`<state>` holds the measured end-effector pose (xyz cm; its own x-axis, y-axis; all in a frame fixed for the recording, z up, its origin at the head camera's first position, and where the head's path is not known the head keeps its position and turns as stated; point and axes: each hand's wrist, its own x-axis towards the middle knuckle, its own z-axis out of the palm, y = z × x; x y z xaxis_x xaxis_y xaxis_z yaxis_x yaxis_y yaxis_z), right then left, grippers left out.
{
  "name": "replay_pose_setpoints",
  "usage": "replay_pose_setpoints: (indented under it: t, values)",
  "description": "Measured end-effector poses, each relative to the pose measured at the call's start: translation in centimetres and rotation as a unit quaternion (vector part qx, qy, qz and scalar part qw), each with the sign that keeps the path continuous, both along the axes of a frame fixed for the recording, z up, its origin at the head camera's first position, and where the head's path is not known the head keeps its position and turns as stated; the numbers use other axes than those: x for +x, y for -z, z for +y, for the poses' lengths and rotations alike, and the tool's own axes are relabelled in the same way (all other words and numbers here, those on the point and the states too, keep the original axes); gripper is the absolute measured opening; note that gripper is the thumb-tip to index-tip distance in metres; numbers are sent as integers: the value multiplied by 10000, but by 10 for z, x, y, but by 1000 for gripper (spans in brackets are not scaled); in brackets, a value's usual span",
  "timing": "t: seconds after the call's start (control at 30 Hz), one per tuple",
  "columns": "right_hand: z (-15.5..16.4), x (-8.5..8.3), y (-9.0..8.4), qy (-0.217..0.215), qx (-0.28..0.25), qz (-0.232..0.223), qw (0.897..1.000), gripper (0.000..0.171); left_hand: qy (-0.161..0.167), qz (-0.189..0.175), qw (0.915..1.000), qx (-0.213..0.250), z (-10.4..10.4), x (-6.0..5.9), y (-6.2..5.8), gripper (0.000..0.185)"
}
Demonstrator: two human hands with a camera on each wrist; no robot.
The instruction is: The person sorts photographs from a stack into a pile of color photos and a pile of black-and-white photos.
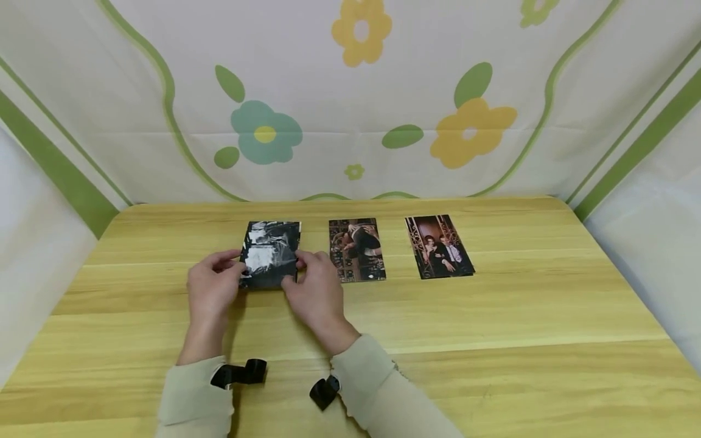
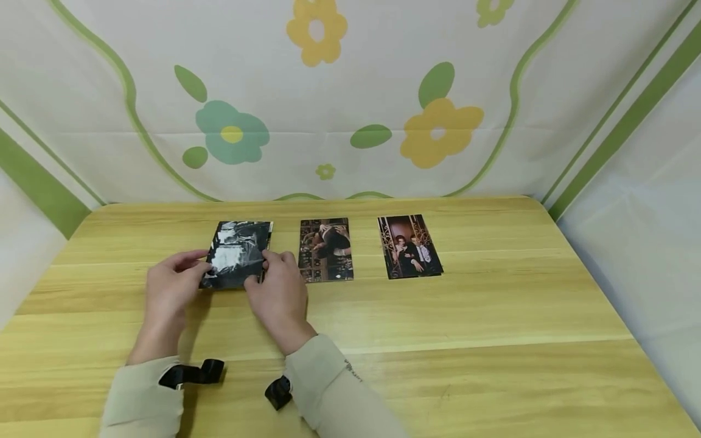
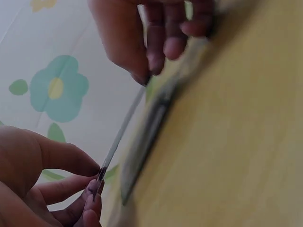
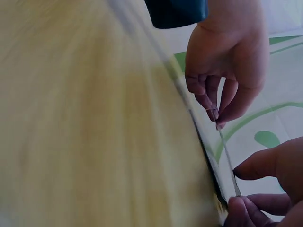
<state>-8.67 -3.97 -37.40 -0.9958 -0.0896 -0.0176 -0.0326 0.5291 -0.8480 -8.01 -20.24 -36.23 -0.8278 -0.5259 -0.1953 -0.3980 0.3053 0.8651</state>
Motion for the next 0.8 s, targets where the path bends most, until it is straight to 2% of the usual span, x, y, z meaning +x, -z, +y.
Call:
replay_pose_setpoints:
  t: [0.13, 0.33, 0.57, 0.8]
  values:
    - [-4, 0, 2, 82, 507, 21, 9987, 54, 81, -97, 9990, -433, 1, -1, 8, 37]
    - [-6, -4, 5, 120, 955, -44, 9953, 53, 114, -124, 9987, -472, 2, -2, 10, 38]
    - [-6, -7, 5, 57, 1217, -19, 9925, 51, 137, -130, 9986, -493, 3, -3, 12, 39]
    - [-5, -7, 6, 52, 1229, -18, 9924, 51, 180, -62, 9977, -654, 4, -5, 15, 37]
